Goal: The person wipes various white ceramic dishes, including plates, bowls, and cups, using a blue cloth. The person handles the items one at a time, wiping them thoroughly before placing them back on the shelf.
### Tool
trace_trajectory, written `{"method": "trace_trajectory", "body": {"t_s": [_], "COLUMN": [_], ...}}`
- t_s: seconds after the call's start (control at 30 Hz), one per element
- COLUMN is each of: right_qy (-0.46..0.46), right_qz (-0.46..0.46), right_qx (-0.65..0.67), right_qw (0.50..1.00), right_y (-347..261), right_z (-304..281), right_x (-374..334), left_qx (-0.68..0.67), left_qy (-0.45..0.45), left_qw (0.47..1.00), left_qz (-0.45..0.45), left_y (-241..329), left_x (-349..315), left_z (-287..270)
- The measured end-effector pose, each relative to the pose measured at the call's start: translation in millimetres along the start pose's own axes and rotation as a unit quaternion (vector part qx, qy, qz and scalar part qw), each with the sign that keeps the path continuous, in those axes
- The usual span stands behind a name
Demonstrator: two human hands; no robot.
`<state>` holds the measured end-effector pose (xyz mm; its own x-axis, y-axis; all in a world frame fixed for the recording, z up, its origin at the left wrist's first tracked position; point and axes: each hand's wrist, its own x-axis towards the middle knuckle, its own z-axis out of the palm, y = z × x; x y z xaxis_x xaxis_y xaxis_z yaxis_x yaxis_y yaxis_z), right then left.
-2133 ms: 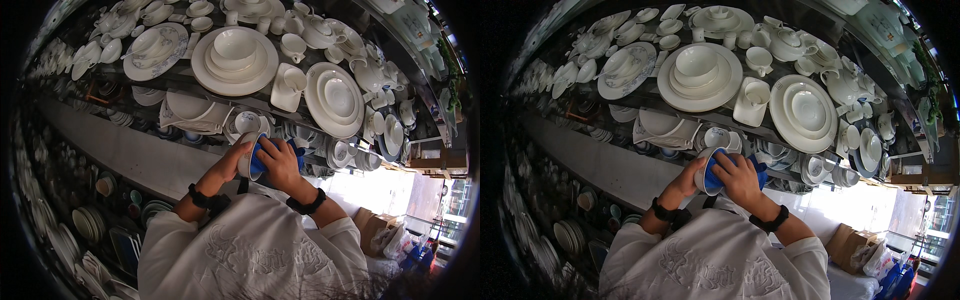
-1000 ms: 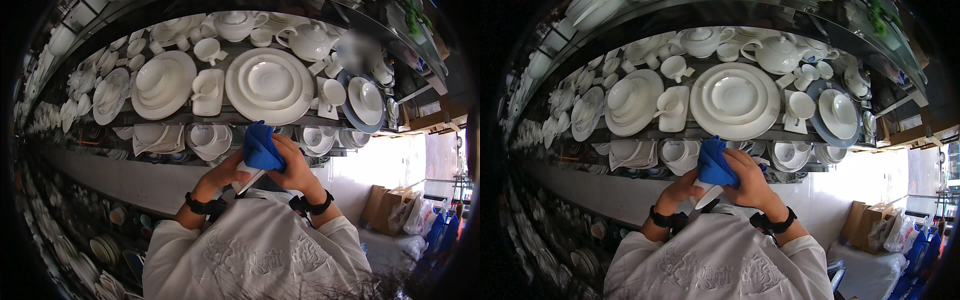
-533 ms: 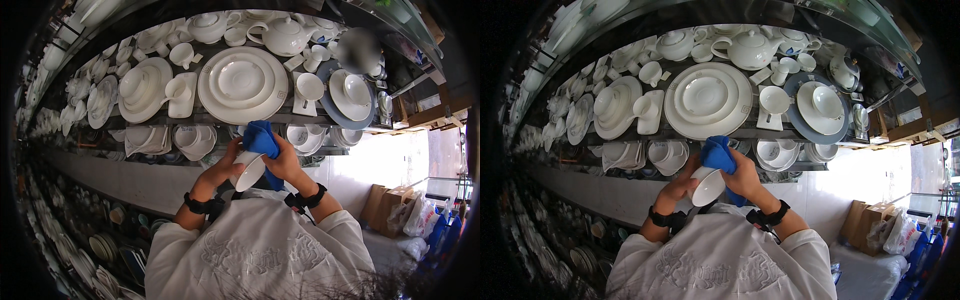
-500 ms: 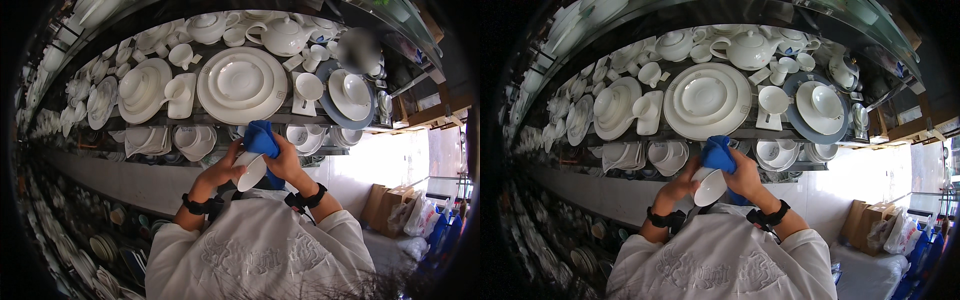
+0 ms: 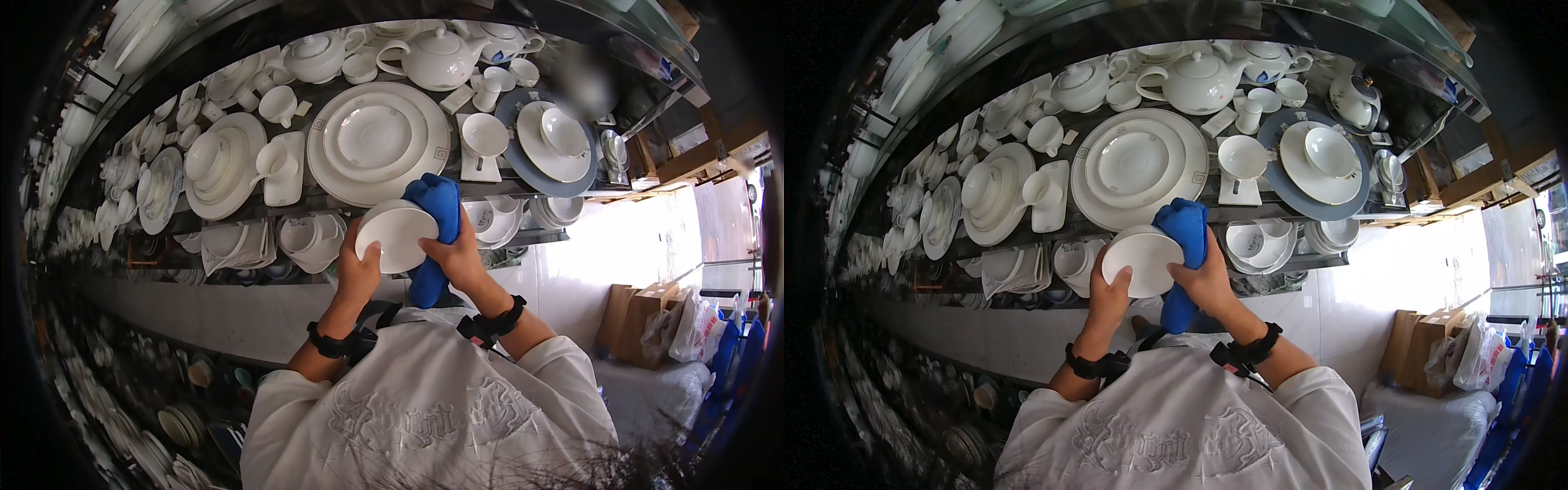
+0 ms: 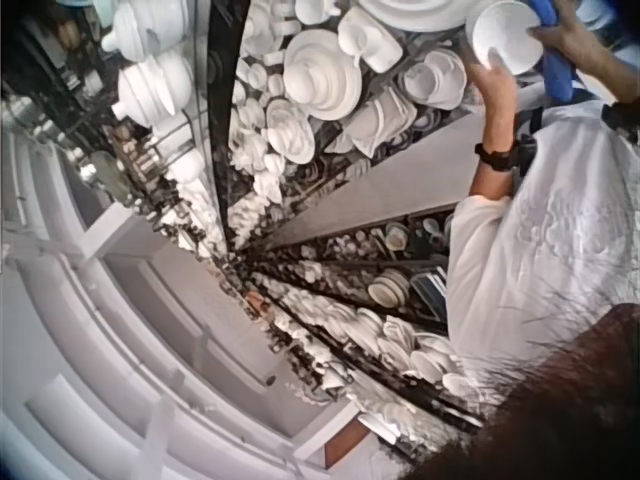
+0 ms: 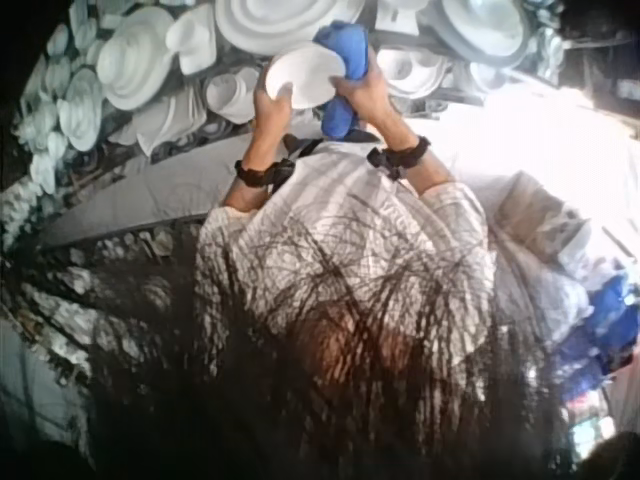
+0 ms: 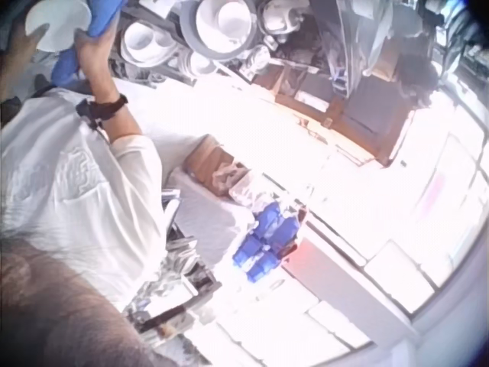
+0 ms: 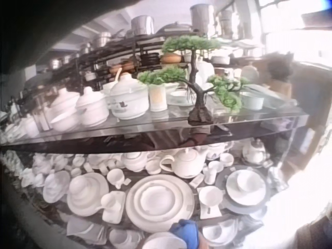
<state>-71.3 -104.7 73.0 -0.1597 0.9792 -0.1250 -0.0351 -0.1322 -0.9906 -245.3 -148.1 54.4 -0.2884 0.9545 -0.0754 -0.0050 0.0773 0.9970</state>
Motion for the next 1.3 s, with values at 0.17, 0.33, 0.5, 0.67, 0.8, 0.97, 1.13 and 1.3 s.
{"method": "trace_trajectory", "body": {"t_s": [0.17,0.33,0.5,0.67,0.8,0.97,1.13,1.3], "right_qy": [0.047,0.032,0.028,-0.076,-0.112,-0.138,-0.109,-0.050], "right_qz": [-0.067,-0.184,-0.132,0.041,0.101,0.192,0.179,0.034], "right_qx": [-0.136,-0.251,-0.113,0.199,0.257,0.260,0.262,0.196], "right_qw": [0.987,0.950,0.984,0.976,0.955,0.936,0.942,0.979], "right_y": [5.0,-31.8,-28.1,-26.6,-17.4,-18.8,-28.0,-27.8], "right_z": [-15.8,-24.2,-16.9,-7.6,-19.9,-42.9,-66.0,-87.6], "right_x": [4.9,6.7,-2.3,-12.2,-11.9,-13.6,-19.0,-20.7], "left_qx": [0.175,0.179,-0.086,-0.183,-0.079,0.019,-0.022,-0.035], "left_qy": [-0.145,-0.151,-0.116,-0.060,-0.029,-0.051,-0.068,-0.133], "left_qw": [0.973,0.972,0.987,0.973,0.995,0.988,0.997,0.989], "left_qz": [0.040,0.027,-0.077,-0.129,0.060,0.141,0.013,-0.060], "left_y": [19.0,47.8,31.5,24.5,8.1,17.0,20.7,11.7], "left_x": [9.9,7.0,2.6,3.4,13.6,17.7,19.0,27.7], "left_z": [-12.1,-2.3,7.0,27.5,33.7,38.2,48.3,51.4]}}
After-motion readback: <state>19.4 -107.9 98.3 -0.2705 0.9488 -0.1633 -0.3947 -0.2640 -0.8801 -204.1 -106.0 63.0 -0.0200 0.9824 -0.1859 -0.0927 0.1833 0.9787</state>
